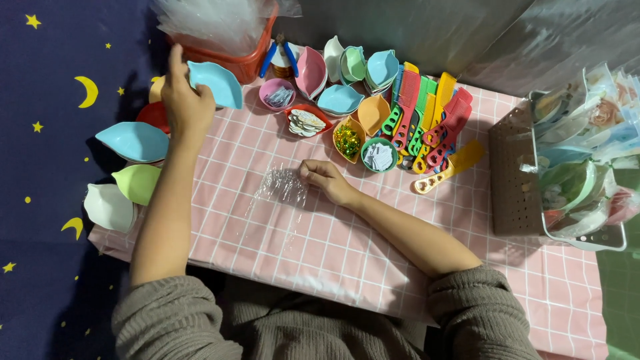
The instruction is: Sorting and packaging small craft items like charms and stickers into leaf-shaped bowls and small plastic bags.
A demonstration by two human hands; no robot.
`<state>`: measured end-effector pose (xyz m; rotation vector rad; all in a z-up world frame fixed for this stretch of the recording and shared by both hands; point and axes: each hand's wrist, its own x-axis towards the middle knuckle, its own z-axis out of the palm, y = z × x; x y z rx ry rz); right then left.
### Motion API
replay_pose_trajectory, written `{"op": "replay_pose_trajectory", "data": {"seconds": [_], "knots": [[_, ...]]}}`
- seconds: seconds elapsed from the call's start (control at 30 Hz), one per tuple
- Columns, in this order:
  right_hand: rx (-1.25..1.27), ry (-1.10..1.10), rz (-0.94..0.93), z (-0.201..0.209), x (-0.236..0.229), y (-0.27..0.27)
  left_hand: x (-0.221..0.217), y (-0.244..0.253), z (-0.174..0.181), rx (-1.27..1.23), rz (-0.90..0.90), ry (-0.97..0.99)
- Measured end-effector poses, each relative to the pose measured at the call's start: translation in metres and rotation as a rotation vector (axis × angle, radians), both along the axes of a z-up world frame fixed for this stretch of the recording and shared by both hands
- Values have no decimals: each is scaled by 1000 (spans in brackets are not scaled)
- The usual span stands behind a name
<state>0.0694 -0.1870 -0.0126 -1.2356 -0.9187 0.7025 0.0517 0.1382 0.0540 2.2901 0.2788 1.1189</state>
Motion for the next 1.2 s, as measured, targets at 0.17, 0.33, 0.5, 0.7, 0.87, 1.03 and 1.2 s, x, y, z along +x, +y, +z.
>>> {"op": "replay_pose_trajectory", "data": {"seconds": [0.17, 0.33, 0.5, 0.7, 0.87, 1.03, 1.2], "knots": [[-25, 26, 55, 2, 2, 0, -6, -66, -11, 97, -168, -238], [-58, -38, 44, 6, 6, -6, 4, -110, -10, 81, -309, -318], [-42, -205, -37, 5, 15, -7, 2, -128, -30, -46, -426, -281], [42, -354, -90, 32, 13, -10, -7, -127, -21, -52, -374, -343], [57, -470, -26, 35, 19, -14, -5, -125, -25, -79, -398, -308], [27, -553, 18, 41, 19, -16, -7, -130, -30, -122, -459, -275], [24, -577, -184, 71, 6, -16, -12, -133, -26, 9, -492, -263]]}}
